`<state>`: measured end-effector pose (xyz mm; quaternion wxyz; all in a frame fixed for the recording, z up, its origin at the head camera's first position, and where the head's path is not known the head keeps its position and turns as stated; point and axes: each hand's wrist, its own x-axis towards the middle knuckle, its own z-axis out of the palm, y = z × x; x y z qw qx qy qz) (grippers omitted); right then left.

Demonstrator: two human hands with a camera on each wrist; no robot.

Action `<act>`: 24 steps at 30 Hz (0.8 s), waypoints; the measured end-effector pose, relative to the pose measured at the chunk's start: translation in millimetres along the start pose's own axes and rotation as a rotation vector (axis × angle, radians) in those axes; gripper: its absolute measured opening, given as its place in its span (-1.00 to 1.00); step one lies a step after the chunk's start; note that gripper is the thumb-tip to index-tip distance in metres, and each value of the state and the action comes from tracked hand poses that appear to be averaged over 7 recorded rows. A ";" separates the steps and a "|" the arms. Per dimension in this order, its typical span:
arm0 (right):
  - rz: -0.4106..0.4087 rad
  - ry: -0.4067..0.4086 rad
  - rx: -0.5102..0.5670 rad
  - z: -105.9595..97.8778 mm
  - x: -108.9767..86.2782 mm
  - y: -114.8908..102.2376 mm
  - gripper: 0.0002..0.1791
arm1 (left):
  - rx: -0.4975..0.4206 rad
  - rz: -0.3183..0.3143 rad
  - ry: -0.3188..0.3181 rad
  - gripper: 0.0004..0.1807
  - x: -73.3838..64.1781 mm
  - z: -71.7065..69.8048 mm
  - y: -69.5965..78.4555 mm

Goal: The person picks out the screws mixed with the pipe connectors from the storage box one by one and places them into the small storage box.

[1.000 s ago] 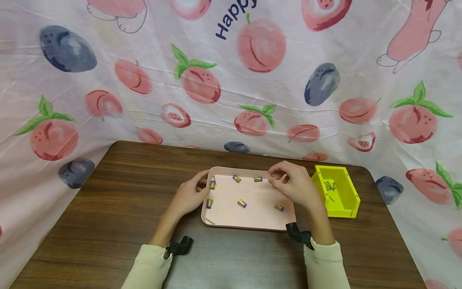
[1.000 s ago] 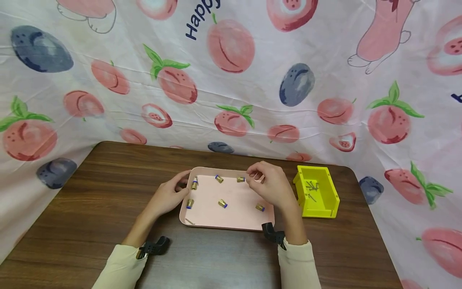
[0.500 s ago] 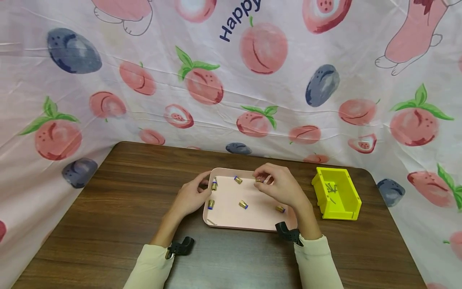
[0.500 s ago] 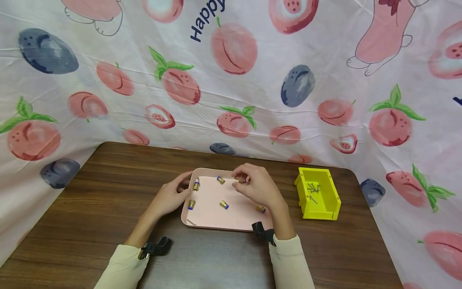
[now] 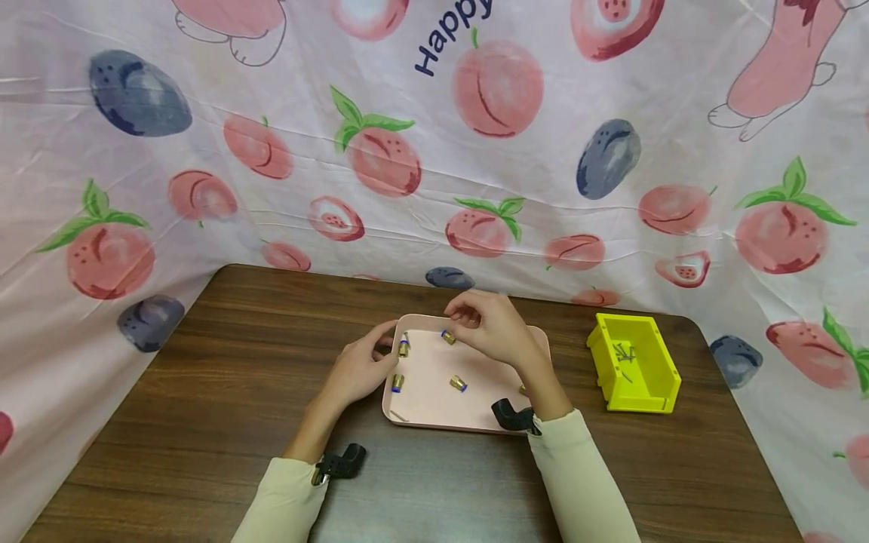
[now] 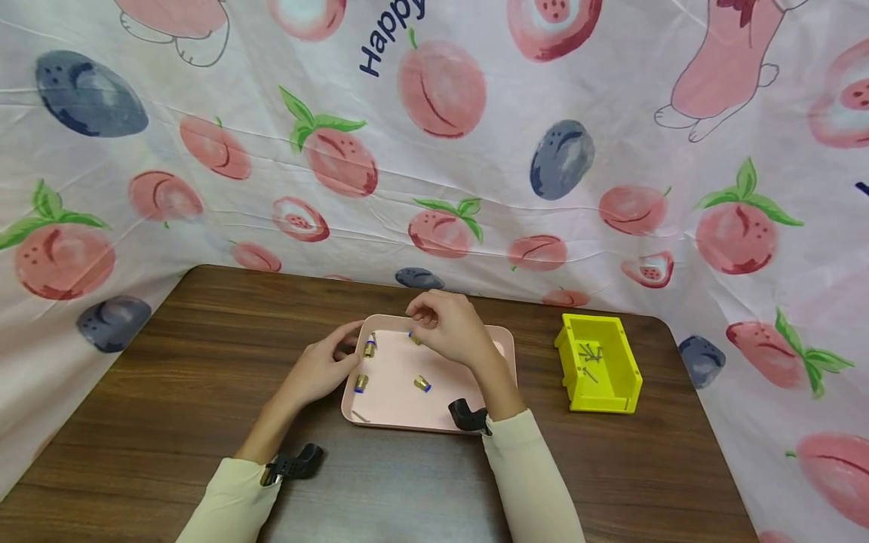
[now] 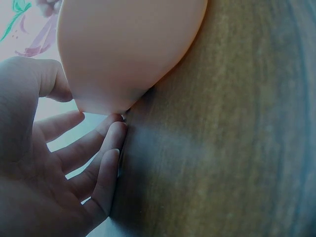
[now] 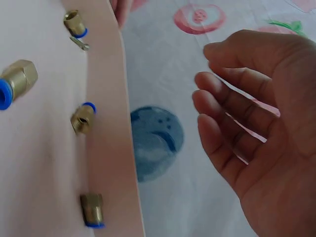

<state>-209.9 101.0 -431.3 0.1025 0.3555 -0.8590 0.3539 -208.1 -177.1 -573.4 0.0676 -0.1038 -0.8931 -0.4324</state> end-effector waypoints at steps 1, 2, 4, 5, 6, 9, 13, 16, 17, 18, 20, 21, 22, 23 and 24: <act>-0.004 -0.006 0.000 2.4 3.1 0.5 -0.84 | 0.002 -0.002 -0.002 -0.30 0.0 -0.2 0.3; -0.008 -0.013 -0.001 4.7 6.1 1.1 -0.84 | 0.005 -0.004 -0.004 -0.30 0.0 -0.4 0.8; -0.018 -0.032 -0.001 9.6 11.9 3.0 -0.83 | 0.004 -0.015 -0.008 -0.30 0.0 -0.8 1.7; -0.023 -0.043 -0.001 12.0 14.7 4.1 -0.83 | 0.004 -0.019 -0.009 -0.30 0.0 -1.0 2.2; -0.026 -0.055 -0.001 14.6 17.5 5.2 -0.83 | 0.005 -0.023 -0.010 -0.29 -0.1 -1.2 2.7; -0.036 -0.096 -0.019 22.1 25.2 8.8 -0.82 | -0.002 -0.028 -0.010 -0.30 -0.3 -1.4 3.2; -0.062 -0.152 -0.062 32.3 33.3 13.5 -0.80 | -0.007 -0.035 -0.020 -0.30 0.0 -2.0 2.7; -0.070 -0.181 -0.075 39.3 36.9 15.7 -0.79 | -0.009 -0.038 -0.029 -0.29 0.4 -3.0 2.7; -0.068 -0.187 -0.077 41.5 37.8 16.2 -0.78 | -0.009 -0.037 -0.030 -0.29 0.4 -3.3 2.8; -0.066 -0.194 -0.082 43.9 38.6 16.7 -0.78 | -0.011 -0.035 -0.032 -0.28 0.5 -3.5 2.8; -0.063 -0.204 -0.095 48.3 39.9 17.6 -0.78 | -0.012 -0.034 -0.032 -0.28 0.5 -3.5 2.5; -0.062 -0.210 -0.103 50.6 40.6 18.0 -0.79 | -0.013 -0.034 -0.033 -0.27 0.6 -3.4 2.1; -0.059 -0.217 -0.113 52.6 41.1 18.3 -0.79 | -0.015 -0.035 -0.034 -0.27 0.7 -3.1 1.6; -0.056 -0.223 -0.122 54.4 41.6 18.4 -0.80 | -0.017 -0.036 -0.036 -0.27 0.8 -2.8 0.8; -0.053 -0.230 -0.129 56.2 42.1 18.5 -0.81 | -0.018 -0.036 -0.037 -0.27 1.0 -2.5 0.0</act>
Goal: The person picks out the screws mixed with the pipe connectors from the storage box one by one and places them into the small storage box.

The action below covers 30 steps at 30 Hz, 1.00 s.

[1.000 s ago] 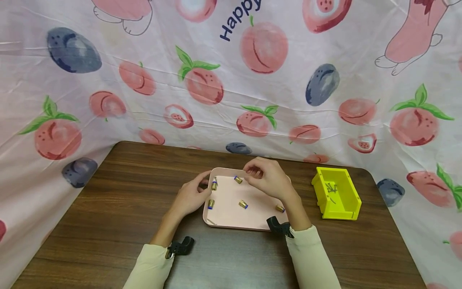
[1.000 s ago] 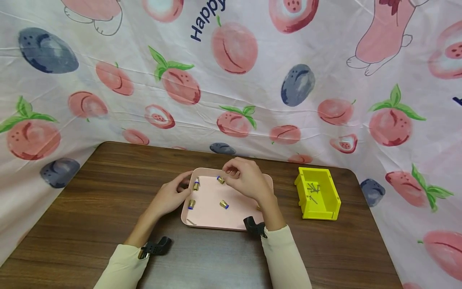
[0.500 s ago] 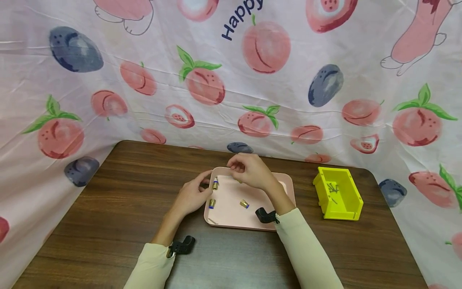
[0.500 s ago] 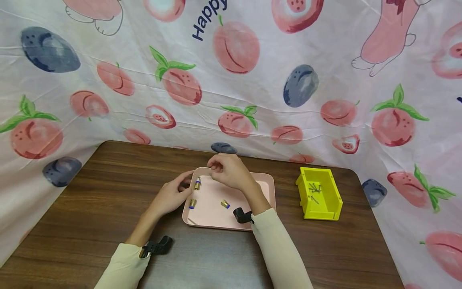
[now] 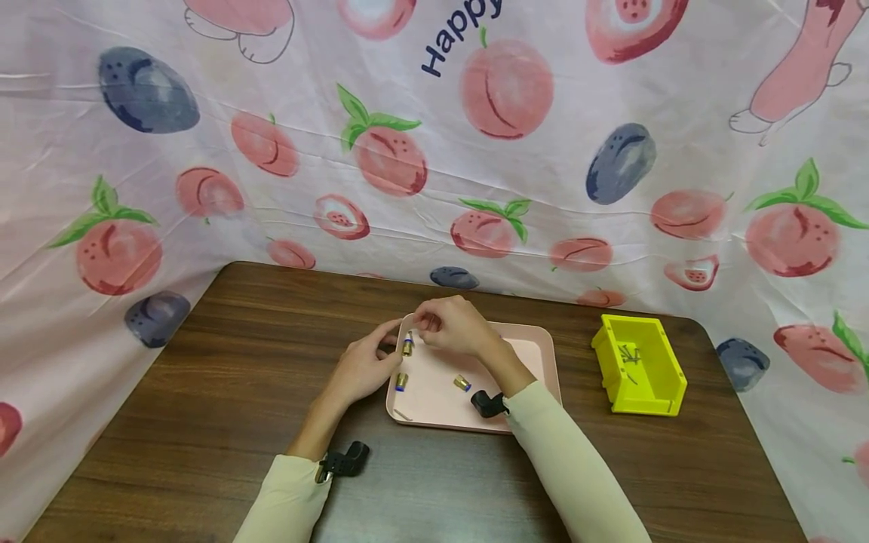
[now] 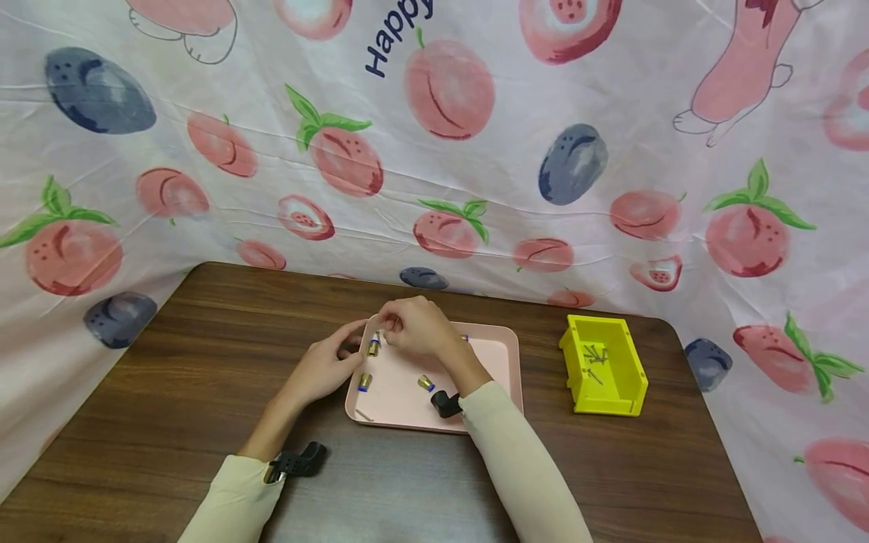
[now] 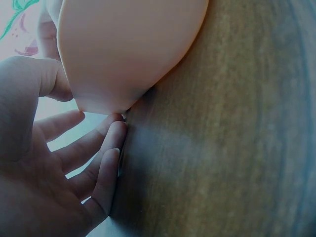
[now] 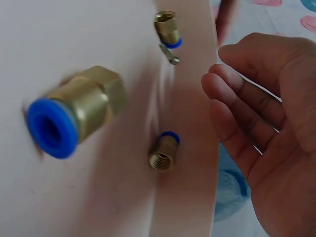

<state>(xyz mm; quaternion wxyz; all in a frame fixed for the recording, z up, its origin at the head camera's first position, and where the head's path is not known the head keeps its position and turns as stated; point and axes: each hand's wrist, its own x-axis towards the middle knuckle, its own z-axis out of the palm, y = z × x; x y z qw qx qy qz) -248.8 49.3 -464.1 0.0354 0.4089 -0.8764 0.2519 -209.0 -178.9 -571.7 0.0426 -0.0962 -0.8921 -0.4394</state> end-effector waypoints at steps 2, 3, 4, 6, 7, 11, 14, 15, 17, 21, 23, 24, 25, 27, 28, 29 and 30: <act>0.012 -0.018 -0.008 2.6 1.1 -0.5 -0.82 | 0.003 0.002 0.000 -0.26 0.5 0.7 -1.6; 0.018 -0.028 -0.011 3.6 1.5 -0.8 -0.81 | 0.005 0.004 0.000 -0.26 0.7 0.9 -2.3; 0.020 -0.039 -0.017 4.7 2.0 -0.9 -0.81 | 0.006 0.004 0.000 -0.27 0.6 0.8 -2.0; 0.019 -0.055 -0.028 6.2 2.5 -1.2 -0.78 | 0.006 0.003 0.001 -0.27 0.1 0.3 -0.7; 0.020 -0.063 -0.038 7.0 3.0 -1.6 -0.76 | 0.006 0.005 0.001 -0.28 -0.2 0.0 0.1; 0.021 -0.097 -0.111 9.1 5.5 -2.5 -0.68 | 0.004 0.007 0.001 -0.30 -0.9 -0.9 2.1; 0.038 -0.130 -0.167 10.5 7.9 -3.0 -0.64 | 0.009 0.014 0.006 -0.31 -1.0 -0.8 0.6; 0.045 -0.141 -0.180 10.9 8.5 -3.0 -0.62 | 0.011 0.014 0.007 -0.31 -1.2 -0.8 0.3; 0.061 -0.158 -0.196 10.7 8.9 -3.2 -0.60 | 0.012 0.011 0.007 -0.31 -1.0 -0.7 -0.1; 0.077 -0.177 -0.205 10.5 8.6 -3.2 -0.58 | 0.014 -0.002 -0.002 -0.29 -0.9 -0.8 -0.2; 0.077 -0.175 -0.206 10.5 8.6 -3.1 -0.60 | 0.012 -0.008 -0.005 -0.28 -0.9 -0.8 -0.1; 0.075 -0.172 -0.206 10.5 8.7 -3.0 -0.60 | 0.012 -0.009 -0.006 -0.28 -0.9 -0.9 0.1; 0.074 -0.170 -0.210 10.7 8.9 -2.9 -0.60 | 0.011 -0.009 -0.005 -0.27 -0.8 -0.9 0.1; 0.072 -0.169 -0.219 11.2 9.4 -2.7 -0.61 | 0.008 -0.009 -0.002 -0.26 -0.9 -1.0 0.2; 0.074 -0.171 -0.224 11.1 9.7 -2.7 -0.61 | 0.008 -0.007 -0.001 -0.26 -1.0 -1.1 0.2; 0.078 -0.174 -0.228 11.2 9.9 -2.8 -0.61 | 0.009 -0.005 -0.001 -0.26 -0.9 -1.1 0.2; 0.081 -0.178 -0.232 11.3 10.2 -2.8 -0.62 | 0.009 -0.004 -0.002 -0.26 -0.9 -1.1 0.2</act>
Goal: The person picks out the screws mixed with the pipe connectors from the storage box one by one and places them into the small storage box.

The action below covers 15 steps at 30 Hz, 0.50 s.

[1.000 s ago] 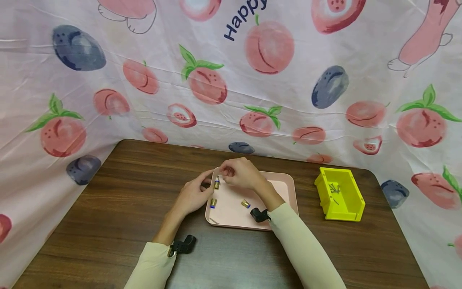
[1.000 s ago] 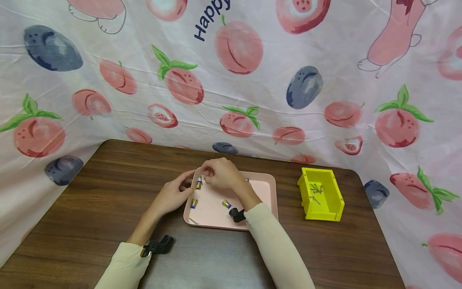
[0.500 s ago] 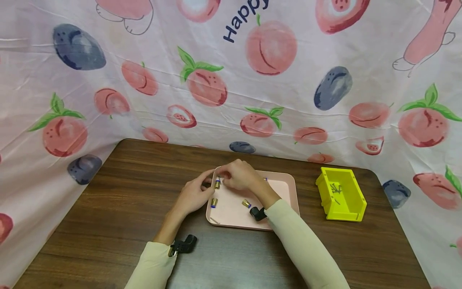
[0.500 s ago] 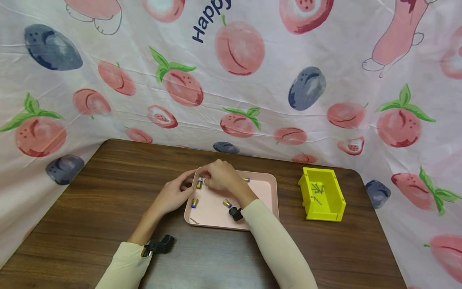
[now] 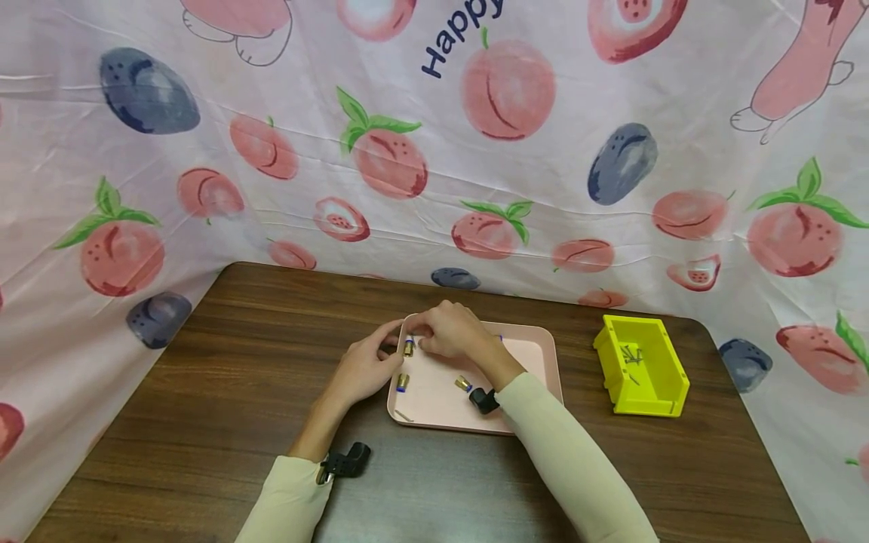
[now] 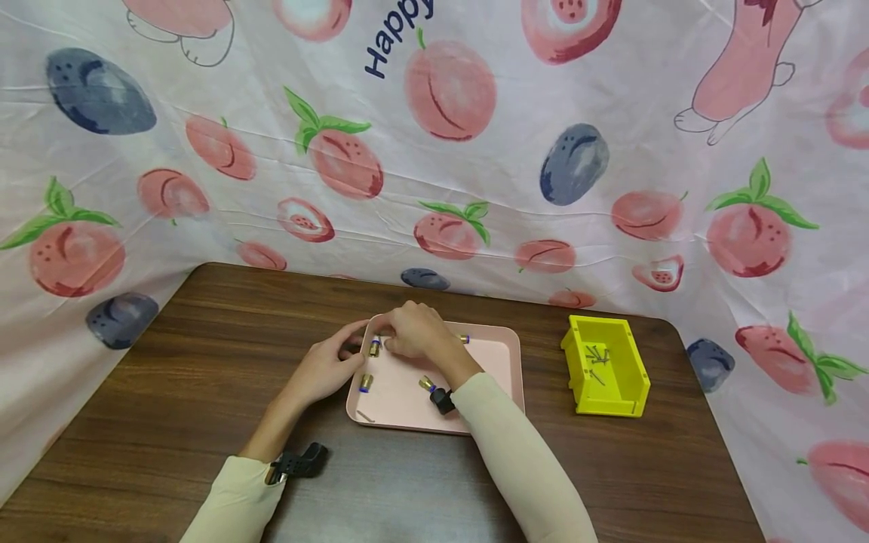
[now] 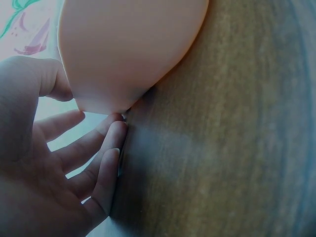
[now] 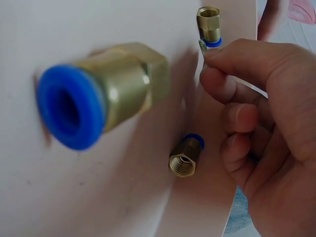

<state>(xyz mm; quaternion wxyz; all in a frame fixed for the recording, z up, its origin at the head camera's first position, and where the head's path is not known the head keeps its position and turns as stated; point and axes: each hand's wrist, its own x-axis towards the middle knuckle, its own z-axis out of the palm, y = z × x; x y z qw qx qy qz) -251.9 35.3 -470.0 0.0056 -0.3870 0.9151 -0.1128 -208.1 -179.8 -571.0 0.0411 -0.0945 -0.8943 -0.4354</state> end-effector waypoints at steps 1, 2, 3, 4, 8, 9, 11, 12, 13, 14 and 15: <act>0.004 -0.005 -0.005 0.3 0.3 0.0 -0.63 | 0.001 0.001 -0.001 -0.27 0.1 -0.1 -0.1; 0.009 -0.008 -0.007 0.3 0.7 -0.1 -0.64 | 0.000 0.002 0.000 -0.27 0.3 -0.1 -0.3; 0.014 -0.011 -0.007 0.3 1.0 -0.1 -0.66 | -0.001 0.002 0.001 -0.27 0.4 -0.2 -0.4; 0.017 -0.012 -0.006 0.4 1.2 0.1 -0.69 | -0.003 0.002 0.000 -0.27 0.4 0.0 -0.3; 0.025 -0.010 -0.010 0.3 0.1 0.9 -0.84 | -0.012 0.001 -0.001 -0.27 0.1 0.4 0.3; 0.022 -0.009 -0.012 0.2 -0.3 1.3 -0.86 | -0.012 0.002 -0.001 -0.27 0.0 0.3 0.5; 0.020 -0.008 -0.007 0.2 -1.8 1.9 -0.87 | -0.012 0.004 0.000 -0.26 -0.3 0.0 0.7; 0.019 -0.010 -0.006 0.4 -2.4 2.3 -0.86 | -0.011 0.006 0.002 -0.26 -0.4 0.0 0.7; 0.015 -0.011 0.000 0.6 -3.0 2.7 -0.84 | -0.010 0.008 0.004 -0.26 -0.5 0.0 0.6; 0.014 -0.016 0.007 0.7 -3.7 3.1 -0.83 | -0.009 0.011 0.007 -0.26 -0.4 0.1 0.4; 0.010 -0.019 0.011 0.8 -4.2 3.5 -0.82 | -0.008 0.013 0.008 -0.26 -0.3 0.4 0.1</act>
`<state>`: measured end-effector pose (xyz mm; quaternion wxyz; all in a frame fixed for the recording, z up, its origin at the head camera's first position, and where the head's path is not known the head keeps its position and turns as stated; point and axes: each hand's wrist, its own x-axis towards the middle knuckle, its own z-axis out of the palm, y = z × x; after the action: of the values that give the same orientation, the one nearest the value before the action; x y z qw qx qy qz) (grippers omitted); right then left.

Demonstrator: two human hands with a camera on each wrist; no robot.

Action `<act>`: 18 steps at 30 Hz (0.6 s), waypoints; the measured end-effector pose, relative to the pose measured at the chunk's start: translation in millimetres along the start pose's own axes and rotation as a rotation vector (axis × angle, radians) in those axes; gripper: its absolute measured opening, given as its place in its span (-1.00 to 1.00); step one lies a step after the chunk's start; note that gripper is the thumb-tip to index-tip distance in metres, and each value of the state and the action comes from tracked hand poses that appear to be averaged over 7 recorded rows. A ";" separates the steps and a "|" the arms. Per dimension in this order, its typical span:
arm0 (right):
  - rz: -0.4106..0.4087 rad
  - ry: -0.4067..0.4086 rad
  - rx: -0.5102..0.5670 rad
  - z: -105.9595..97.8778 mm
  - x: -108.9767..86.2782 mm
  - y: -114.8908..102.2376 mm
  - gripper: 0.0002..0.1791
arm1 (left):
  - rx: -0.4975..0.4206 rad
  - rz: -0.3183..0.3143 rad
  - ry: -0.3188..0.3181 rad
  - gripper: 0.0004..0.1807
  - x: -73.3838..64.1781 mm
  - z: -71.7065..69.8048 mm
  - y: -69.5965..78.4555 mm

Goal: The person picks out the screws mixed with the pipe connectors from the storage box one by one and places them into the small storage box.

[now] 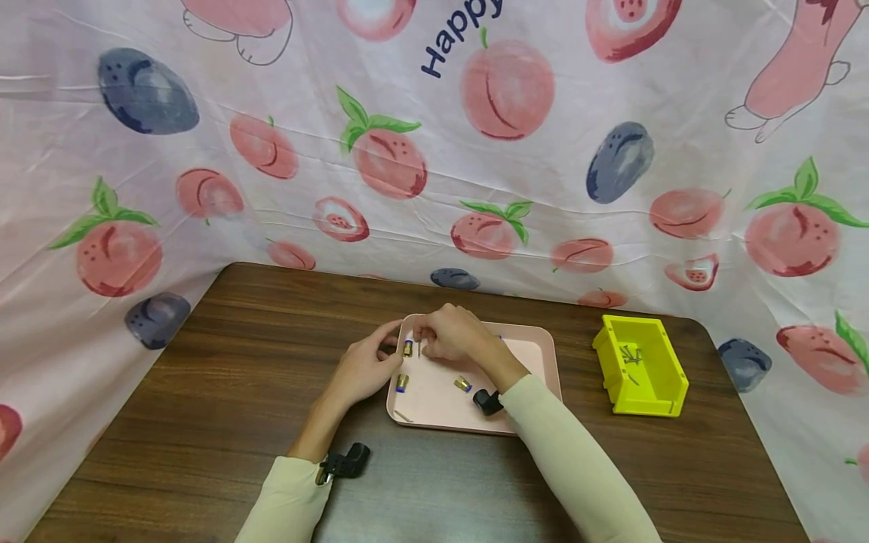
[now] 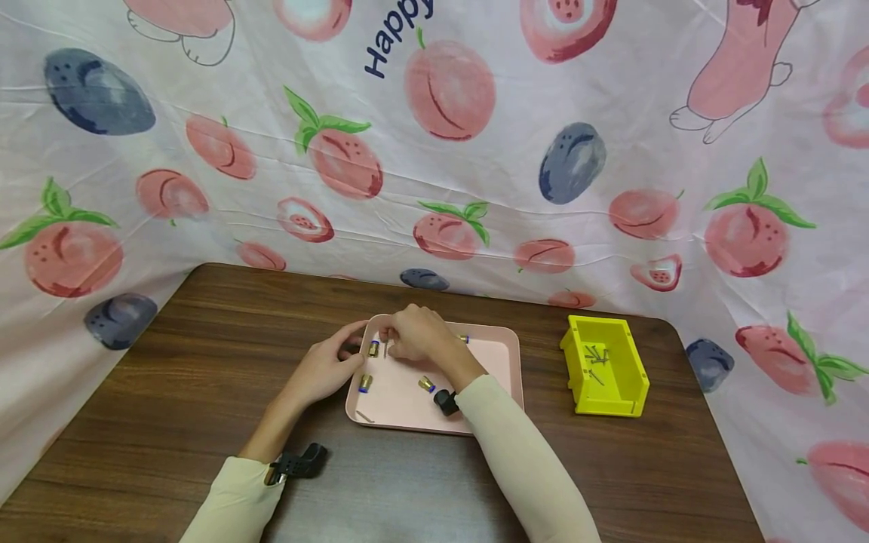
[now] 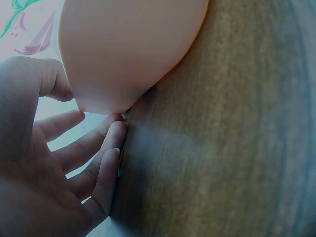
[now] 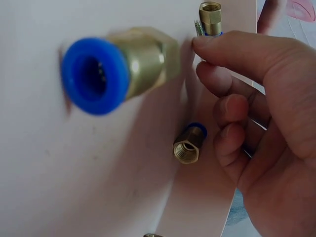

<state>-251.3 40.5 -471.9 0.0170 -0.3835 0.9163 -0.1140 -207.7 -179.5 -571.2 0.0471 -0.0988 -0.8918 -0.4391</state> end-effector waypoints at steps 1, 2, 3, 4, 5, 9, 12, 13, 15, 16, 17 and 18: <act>-0.001 -0.005 0.006 0.0 -0.4 0.4 -0.82 | 0.000 0.001 0.001 -0.25 0.0 0.2 -0.5; -0.004 -0.009 0.006 0.0 -0.8 0.9 -0.82 | 0.000 0.003 0.003 -0.25 0.3 0.5 -0.9; -0.005 -0.015 0.004 0.0 -1.1 1.3 -0.83 | -0.001 0.004 0.003 -0.26 0.5 0.8 -1.4; -0.005 -0.019 0.003 -0.3 -1.6 1.7 -0.84 | -0.002 0.005 0.005 -0.26 0.6 1.3 -1.8; -0.005 -0.026 0.003 -0.8 -2.2 2.0 -0.85 | -0.003 0.006 0.007 -0.26 0.7 1.7 -2.1; -0.009 -0.055 0.014 -3.8 -4.9 2.9 -0.87 | -0.003 0.024 0.026 -0.28 0.2 2.7 -1.8; -0.008 -0.077 0.038 -6.3 -7.4 3.3 -0.86 | 0.004 0.038 0.042 -0.29 -0.3 2.8 -1.0; -0.004 -0.085 0.050 -6.8 -8.2 3.4 -0.84 | 0.005 0.043 0.045 -0.29 -0.6 2.7 -0.8; 0.001 -0.097 0.065 -7.4 -9.6 4.1 -0.81 | 0.004 0.039 0.046 -0.29 -0.5 2.7 -0.8; 0.000 -0.101 0.067 -7.3 -10.2 4.6 -0.79 | 0.002 0.039 0.045 -0.29 -0.5 2.7 -1.0; 0.000 -0.105 0.068 -7.1 -10.8 5.2 -0.78 | 0.001 0.040 0.042 -0.29 -0.5 2.5 -1.1; -0.002 -0.107 0.071 -6.9 -11.3 5.9 -0.77 | 0.000 0.039 0.038 -0.29 -0.3 2.4 -1.5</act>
<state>-248.3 53.9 -467.1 0.0797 -0.3889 0.9092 -0.1257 -207.7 -178.5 -573.9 0.0725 -0.1078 -0.8887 -0.4398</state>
